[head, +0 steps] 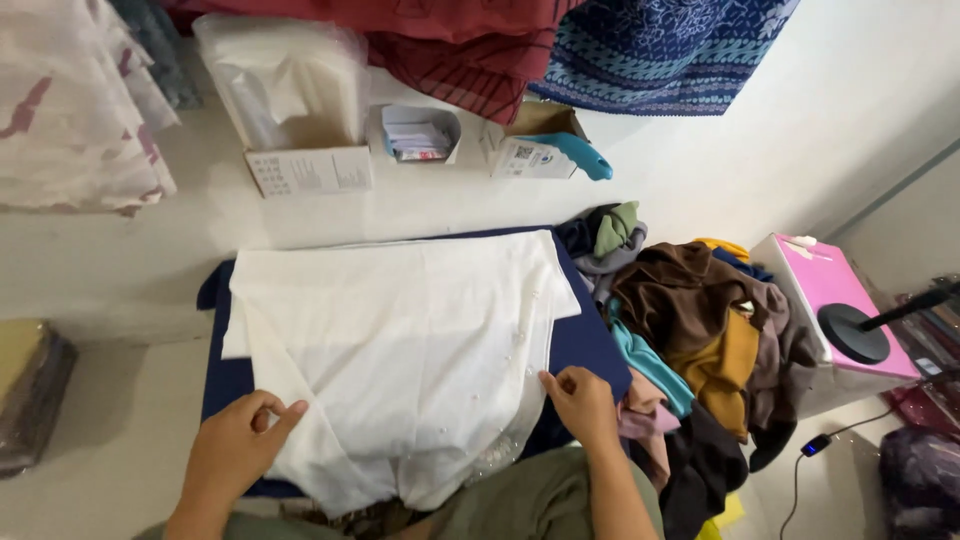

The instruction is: The person unfolds a white garment on a blue mat and uses a lint roller to clean its surface. They repeatedly roll the lint roller over the fabric, flip the garment to clean different sections, and smooth the fabric with their hands.

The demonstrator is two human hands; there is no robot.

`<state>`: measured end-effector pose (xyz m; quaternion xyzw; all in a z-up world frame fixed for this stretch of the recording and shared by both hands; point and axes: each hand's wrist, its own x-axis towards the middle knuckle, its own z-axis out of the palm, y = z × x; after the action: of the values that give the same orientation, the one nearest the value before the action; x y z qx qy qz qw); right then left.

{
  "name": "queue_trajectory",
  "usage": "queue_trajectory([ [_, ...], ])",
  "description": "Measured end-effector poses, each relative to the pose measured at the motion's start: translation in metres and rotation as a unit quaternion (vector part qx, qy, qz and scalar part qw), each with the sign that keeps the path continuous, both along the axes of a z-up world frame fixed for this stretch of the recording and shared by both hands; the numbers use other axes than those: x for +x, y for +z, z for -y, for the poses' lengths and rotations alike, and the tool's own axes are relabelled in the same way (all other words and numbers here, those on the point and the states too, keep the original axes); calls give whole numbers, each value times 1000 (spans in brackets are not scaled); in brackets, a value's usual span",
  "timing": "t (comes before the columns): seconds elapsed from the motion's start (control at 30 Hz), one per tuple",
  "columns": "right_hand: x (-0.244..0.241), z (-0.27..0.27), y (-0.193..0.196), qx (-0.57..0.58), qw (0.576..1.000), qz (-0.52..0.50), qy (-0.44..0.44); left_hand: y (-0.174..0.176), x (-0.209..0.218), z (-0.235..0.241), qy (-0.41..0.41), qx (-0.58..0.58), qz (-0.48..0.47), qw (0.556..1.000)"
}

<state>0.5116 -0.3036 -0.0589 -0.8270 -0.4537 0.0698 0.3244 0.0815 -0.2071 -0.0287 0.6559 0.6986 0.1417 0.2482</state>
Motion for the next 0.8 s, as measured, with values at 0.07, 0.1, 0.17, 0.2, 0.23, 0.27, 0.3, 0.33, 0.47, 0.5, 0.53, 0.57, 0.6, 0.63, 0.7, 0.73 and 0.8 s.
queue_trajectory([
  [0.07,-8,5,-1,-23,1000,2,4,-5,3,15,0,24,0,1000],
  [0.1,-9,3,-2,-25,1000,10,12,-3,6,20,-3,-1,-19,1000],
  [0.17,-11,0,-6,-26,999,19,25,-16,6,23,-2,-25,-37,999],
  [0.2,-11,0,-10,-14,999,14,36,-32,3,22,-15,53,-37,998],
  [0.23,-12,-2,-13,-1,999,9,49,-47,0,19,-26,133,-37,990],
  [0.27,-7,-2,-19,1,999,9,53,-49,-2,19,-22,135,-38,990],
  [0.3,-3,-3,-26,36,998,-16,51,-52,-5,18,-19,127,11,992],
  [0.33,0,-5,-32,71,995,-41,49,-55,-7,17,-16,120,60,991],
  [0.47,46,-16,-90,153,961,-232,-16,-94,-35,11,40,48,154,986],
  [0.5,45,-12,-85,214,928,-297,-65,-98,-41,11,69,56,185,979],
  [0.53,43,-8,-80,272,885,-360,-114,-102,-46,12,98,65,216,969],
  [0.57,51,-6,-79,271,885,-361,-110,-100,-49,15,101,66,215,969],
  [0.6,59,-5,-78,294,889,-328,-125,-98,-53,18,124,75,228,963],
  [0.63,68,-3,-78,316,891,-294,-141,-96,-55,21,146,83,241,956],
  [0.7,67,4,-62,314,906,-250,-131,-95,-57,24,149,88,246,954],
  [0.73,67,8,-54,312,920,-205,-123,-94,-58,24,150,92,251,952],
  [0.8,74,1,-67,281,934,-172,-141,-80,-52,31,150,88,237,956],
])
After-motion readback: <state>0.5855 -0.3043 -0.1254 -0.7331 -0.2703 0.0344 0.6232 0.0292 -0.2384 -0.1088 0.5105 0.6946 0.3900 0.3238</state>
